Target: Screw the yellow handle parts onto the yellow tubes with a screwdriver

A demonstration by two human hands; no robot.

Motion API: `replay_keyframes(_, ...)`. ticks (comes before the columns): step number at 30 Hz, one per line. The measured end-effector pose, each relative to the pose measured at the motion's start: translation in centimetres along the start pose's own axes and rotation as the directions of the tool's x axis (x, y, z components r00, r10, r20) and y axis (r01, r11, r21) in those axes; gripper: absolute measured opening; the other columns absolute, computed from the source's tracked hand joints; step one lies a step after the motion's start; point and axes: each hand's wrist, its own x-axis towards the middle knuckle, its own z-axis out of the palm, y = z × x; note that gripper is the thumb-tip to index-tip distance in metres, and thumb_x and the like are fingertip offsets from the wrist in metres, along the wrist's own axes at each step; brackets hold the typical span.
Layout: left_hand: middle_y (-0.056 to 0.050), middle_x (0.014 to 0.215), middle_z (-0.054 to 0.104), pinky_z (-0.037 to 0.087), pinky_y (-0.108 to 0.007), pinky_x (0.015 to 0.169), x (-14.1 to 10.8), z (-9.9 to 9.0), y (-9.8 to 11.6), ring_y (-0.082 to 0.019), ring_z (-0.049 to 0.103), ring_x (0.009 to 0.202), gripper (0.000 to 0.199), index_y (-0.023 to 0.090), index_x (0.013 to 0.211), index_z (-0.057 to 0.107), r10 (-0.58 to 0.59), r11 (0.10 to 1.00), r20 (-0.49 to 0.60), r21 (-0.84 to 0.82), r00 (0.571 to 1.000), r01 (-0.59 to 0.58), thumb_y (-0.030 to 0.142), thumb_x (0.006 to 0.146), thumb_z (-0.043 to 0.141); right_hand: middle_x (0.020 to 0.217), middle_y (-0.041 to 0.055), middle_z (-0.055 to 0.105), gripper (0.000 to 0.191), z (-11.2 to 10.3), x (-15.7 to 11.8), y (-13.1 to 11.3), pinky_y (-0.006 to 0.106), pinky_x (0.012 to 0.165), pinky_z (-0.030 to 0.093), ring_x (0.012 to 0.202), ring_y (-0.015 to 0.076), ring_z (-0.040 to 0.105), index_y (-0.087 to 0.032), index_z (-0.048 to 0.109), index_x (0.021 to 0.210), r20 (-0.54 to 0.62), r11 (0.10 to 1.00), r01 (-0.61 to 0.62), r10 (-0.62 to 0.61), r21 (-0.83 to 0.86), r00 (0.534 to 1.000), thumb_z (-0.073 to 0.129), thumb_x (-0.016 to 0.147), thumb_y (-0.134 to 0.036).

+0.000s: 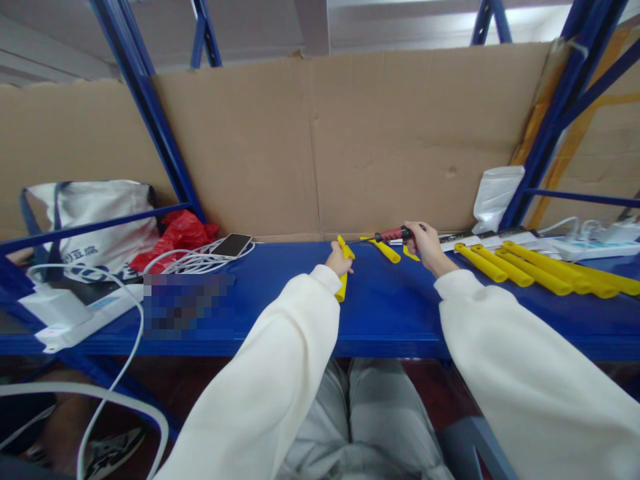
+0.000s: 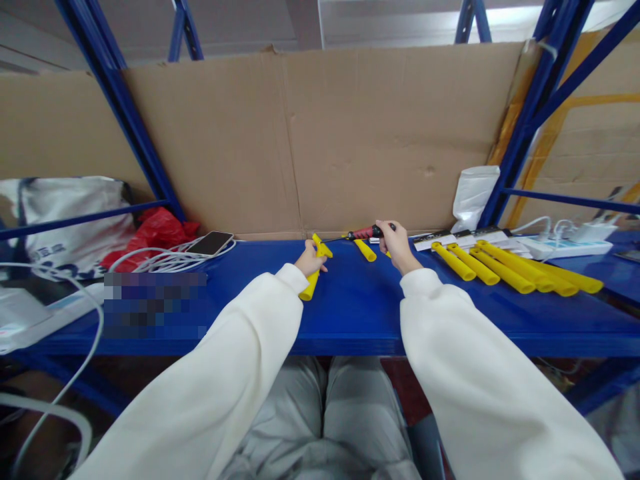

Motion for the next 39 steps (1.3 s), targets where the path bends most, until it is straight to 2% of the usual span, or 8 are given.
replay_keyframes(3,0.002,0.088,0.062,0.056,-0.021,0.057,0.11,0.01,-0.11,-0.008,0.061,0.05,0.043,0.02,0.125,0.031,0.003,1.0,0.002,-0.005,1.0,-0.003,0.003,0.092,0.054,0.043,-0.0093,0.043,0.038,0.01,0.01,-0.02,0.02,0.031,0.028,0.034,0.0093,0.039,-0.025,0.047,0.077,0.002,1.0,0.014,-0.014,0.022,1.0,0.077,0.074,-0.047)
replay_keyframes(9,0.002,0.089,0.063,0.056,-0.022,0.058,0.34,0.07,-0.3,-0.008,0.061,0.05,0.042,0.022,0.124,0.031,0.003,1.0,0.007,-0.006,1.0,-0.003,0.005,0.093,0.055,0.039,-0.012,0.032,0.039,-0.13,0.06,0.17,0.02,0.031,0.025,0.031,0.0074,0.031,-0.026,0.043,0.073,0.025,0.999,-0.007,0.006,0.038,1.0,0.077,0.074,-0.046)
replay_keyframes(15,0.002,0.09,0.062,0.056,-0.021,0.057,0.26,0.07,-0.27,-0.008,0.061,0.051,0.043,0.023,0.125,0.03,0.008,1.0,-0.005,-0.006,1.0,-0.008,0.008,0.093,0.055,0.046,-0.0096,0.042,0.04,0.1,0.08,0.09,0.019,0.032,0.029,0.036,0.0085,0.039,-0.025,0.045,0.077,0.035,0.996,-0.008,0.005,0.086,0.999,0.08,0.071,-0.045)
replay_keyframes(20,0.002,0.088,0.062,0.055,-0.02,0.055,0.15,0.03,-0.17,-0.008,0.06,0.05,0.043,0.021,0.126,0.031,0.001,1.0,0.004,0.01,1.0,-0.001,0.006,0.093,0.054,0.037,-0.0118,0.03,0.049,0.04,-0.13,0.08,0.02,0.031,0.025,0.031,0.0074,0.028,-0.027,0.035,0.07,0.08,0.997,-0.042,0.037,0.065,0.996,0.076,0.076,-0.054)
replay_keyframes(26,0.003,0.088,0.061,0.054,-0.02,0.057,0.2,0.08,-0.18,-0.008,0.061,0.051,0.047,0.021,0.129,0.031,0.0,1.0,0.001,-0.013,1.0,0.0,0.005,0.092,0.055,0.042,-0.0083,0.044,0.044,0.21,-0.09,-0.02,0.02,0.032,0.028,0.034,0.009,0.036,-0.026,0.042,0.075,0.097,0.992,-0.063,0.053,0.111,0.994,0.077,0.072,-0.053)
replay_keyframes(32,0.002,0.091,0.063,0.055,-0.02,0.055,-0.06,0.06,0.01,-0.008,0.062,0.052,0.045,0.022,0.129,0.032,0.004,1.0,0.002,-0.003,1.0,-0.004,0.006,0.093,0.055,0.04,-0.0127,0.029,0.053,-0.04,0.07,0.26,0.02,0.032,0.027,0.032,0.0073,0.029,-0.027,0.034,0.073,0.087,0.995,-0.048,0.04,0.092,0.995,0.078,0.074,-0.059)
replay_keyframes(36,0.002,0.088,0.062,0.054,-0.02,0.055,-0.12,0.03,0.04,-0.008,0.06,0.052,0.045,0.021,0.129,0.032,0.003,1.0,0.011,0.008,1.0,-0.003,0.005,0.093,0.053,0.046,-0.0092,0.042,0.043,0.1,0.19,0.15,0.019,0.032,0.028,0.036,0.0083,0.037,-0.026,0.041,0.077,0.053,0.991,-0.052,0.045,0.127,0.998,0.079,0.071,-0.047)
replay_keyframes(39,0.002,0.089,0.063,0.055,-0.021,0.057,-0.01,0.04,-0.07,-0.009,0.062,0.054,0.047,0.021,0.131,0.032,0.005,1.0,0.01,0.004,1.0,-0.005,0.004,0.092,0.053,0.046,-0.0076,0.044,0.046,0.11,0.17,0.11,0.02,0.03,0.028,0.035,0.0087,0.038,-0.026,0.042,0.075,0.039,0.99,-0.077,0.073,0.116,0.997,0.077,0.073,-0.055)
